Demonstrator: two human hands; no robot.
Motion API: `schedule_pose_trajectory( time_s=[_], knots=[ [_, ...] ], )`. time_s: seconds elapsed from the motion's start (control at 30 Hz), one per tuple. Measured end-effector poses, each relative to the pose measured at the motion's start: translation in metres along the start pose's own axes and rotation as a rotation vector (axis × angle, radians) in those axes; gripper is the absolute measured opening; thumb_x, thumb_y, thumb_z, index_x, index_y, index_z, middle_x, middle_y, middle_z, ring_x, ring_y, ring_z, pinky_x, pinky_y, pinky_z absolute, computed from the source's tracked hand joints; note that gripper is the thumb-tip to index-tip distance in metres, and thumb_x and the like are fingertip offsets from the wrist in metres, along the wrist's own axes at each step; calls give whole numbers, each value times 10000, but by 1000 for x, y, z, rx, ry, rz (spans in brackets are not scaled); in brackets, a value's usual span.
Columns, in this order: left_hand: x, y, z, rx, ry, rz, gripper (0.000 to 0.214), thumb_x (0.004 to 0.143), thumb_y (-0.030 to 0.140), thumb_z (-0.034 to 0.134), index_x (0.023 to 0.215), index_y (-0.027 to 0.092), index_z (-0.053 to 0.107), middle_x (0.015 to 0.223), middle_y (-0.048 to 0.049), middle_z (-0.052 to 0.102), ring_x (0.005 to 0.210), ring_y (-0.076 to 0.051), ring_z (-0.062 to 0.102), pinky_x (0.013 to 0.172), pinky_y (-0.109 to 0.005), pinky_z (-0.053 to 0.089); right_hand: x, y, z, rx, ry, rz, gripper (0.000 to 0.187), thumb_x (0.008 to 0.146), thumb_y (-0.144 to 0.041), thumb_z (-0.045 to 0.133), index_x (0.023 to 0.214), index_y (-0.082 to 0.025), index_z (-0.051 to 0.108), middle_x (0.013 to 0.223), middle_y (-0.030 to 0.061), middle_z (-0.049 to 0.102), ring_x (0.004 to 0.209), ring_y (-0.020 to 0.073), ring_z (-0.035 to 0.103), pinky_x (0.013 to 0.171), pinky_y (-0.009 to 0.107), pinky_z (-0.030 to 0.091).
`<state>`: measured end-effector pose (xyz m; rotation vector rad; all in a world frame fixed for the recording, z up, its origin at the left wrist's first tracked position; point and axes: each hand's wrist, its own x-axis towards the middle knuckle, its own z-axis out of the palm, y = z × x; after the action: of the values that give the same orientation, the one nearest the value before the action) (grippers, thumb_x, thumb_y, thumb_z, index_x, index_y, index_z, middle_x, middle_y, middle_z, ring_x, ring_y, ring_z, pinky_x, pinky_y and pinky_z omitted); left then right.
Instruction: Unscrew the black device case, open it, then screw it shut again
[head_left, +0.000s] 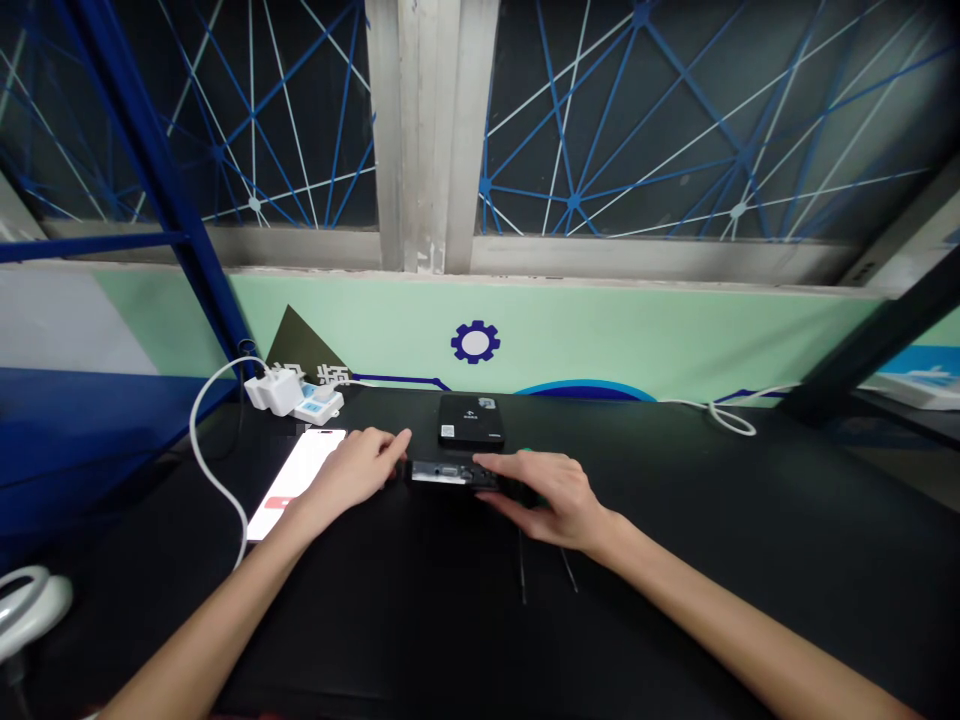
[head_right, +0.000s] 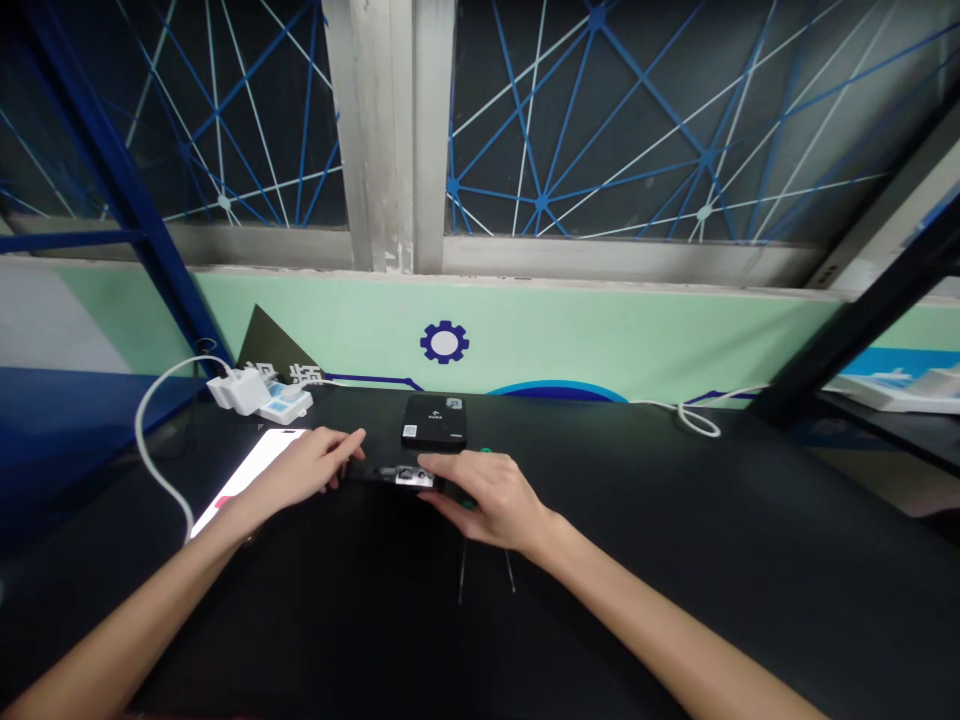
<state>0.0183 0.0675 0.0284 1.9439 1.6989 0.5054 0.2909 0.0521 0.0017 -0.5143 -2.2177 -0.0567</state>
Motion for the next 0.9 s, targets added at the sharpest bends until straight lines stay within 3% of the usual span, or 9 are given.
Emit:
schedule_pose_trajectory(
  time_s=[0.07,0.13,0.27,0.43,0.53,0.73,0.83,0.9],
  knots=[
    [0,-1,1,-65,-73,-39,645,921,708,306,786,196,676,696,-60,690,616,-227,659,565,-297,419,1,-1,0,3,-34,-94,311,944,-210,626,1254,-198,618,1074,92,779,875,188,760,749,285,609],
    [0,-1,1,-73,-112,-43,666,911,729,303,730,191,650,667,-56,676,599,-223,649,585,-301,428,3,-2,0,-7,-73,-168,280,938,-223,632,1213,-175,641,1092,113,774,836,192,757,703,292,604],
    [-2,4,2,54,-90,45,602,902,688,370,635,204,609,606,-32,628,602,-222,613,583,-305,367,6,-4,0,32,-139,-197,269,912,-295,676,1150,-169,688,1044,96,790,793,191,749,676,296,594],
    [1,3,6,93,-99,26,541,832,662,513,1030,191,691,781,-41,707,750,-248,654,604,-295,377,4,-2,5,61,-240,-188,330,883,-387,726,1133,-172,726,1048,80,792,863,209,743,719,319,588],
    [4,-2,9,140,-81,21,565,840,642,509,1116,174,662,837,-58,720,818,-262,661,630,-300,385,3,0,8,58,-311,-172,344,887,-407,718,1140,-173,734,1071,93,785,900,223,733,741,340,582],
    [4,-5,10,200,-62,57,515,851,618,524,1121,200,653,821,-43,713,850,-267,657,644,-308,386,8,0,0,197,-311,21,291,847,-422,752,1031,-197,753,1021,77,789,858,215,717,754,334,576],
    [1,-3,10,177,-64,86,520,862,620,517,1183,228,634,806,-22,698,803,-240,652,617,-295,383,13,5,-12,54,-270,192,182,901,-333,662,1011,-213,741,993,71,774,860,214,701,780,350,563],
    [0,-2,10,166,-78,106,549,864,637,510,1230,243,620,800,-15,686,772,-227,647,594,-286,378,16,11,-20,-99,-299,288,205,895,-367,652,1011,-218,734,1013,75,756,908,244,685,866,414,540]
  ],
)
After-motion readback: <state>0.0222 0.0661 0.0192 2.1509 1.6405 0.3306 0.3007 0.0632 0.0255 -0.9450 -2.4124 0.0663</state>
